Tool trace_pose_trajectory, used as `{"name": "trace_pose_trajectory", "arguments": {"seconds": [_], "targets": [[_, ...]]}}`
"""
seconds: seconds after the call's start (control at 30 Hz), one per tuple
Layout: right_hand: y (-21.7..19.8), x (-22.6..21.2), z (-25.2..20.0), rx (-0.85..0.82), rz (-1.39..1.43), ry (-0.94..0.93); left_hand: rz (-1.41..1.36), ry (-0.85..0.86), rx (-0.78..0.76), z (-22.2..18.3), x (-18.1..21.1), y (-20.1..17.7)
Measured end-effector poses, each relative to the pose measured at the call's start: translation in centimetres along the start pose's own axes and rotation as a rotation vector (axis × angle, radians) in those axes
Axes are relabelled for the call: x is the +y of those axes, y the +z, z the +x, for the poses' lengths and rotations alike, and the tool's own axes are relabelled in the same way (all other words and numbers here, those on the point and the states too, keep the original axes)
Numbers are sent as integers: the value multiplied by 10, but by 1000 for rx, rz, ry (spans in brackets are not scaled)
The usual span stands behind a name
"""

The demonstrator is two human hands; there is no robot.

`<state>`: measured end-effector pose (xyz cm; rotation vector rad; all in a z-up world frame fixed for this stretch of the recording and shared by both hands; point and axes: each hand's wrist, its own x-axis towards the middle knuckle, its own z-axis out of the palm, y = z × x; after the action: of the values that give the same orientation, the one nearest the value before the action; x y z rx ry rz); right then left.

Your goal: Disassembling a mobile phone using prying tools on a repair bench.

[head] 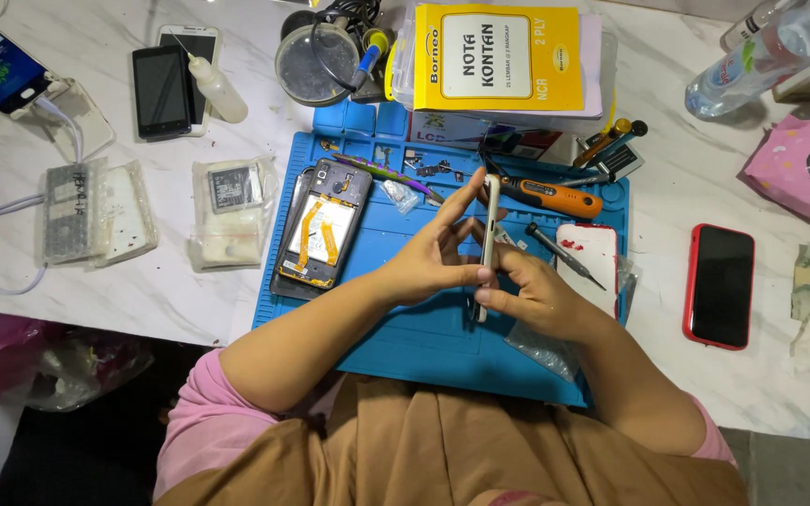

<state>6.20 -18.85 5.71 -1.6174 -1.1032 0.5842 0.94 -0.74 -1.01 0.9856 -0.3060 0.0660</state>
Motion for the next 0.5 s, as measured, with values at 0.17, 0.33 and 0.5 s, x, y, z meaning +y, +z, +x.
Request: {"name": "trace_pose_trajectory", "arguments": {"seconds": [0.17, 0.33, 0.5], "targets": [[1, -2, -3, -54, 11, -10, 25, -20, -85, -3, 17, 6], [9, 36, -17, 38, 28, -5, 89, -16, -110, -5, 26, 11], [11, 47, -16, 48, 63, -10, 121, -46, -114, -6, 41, 15]]}}
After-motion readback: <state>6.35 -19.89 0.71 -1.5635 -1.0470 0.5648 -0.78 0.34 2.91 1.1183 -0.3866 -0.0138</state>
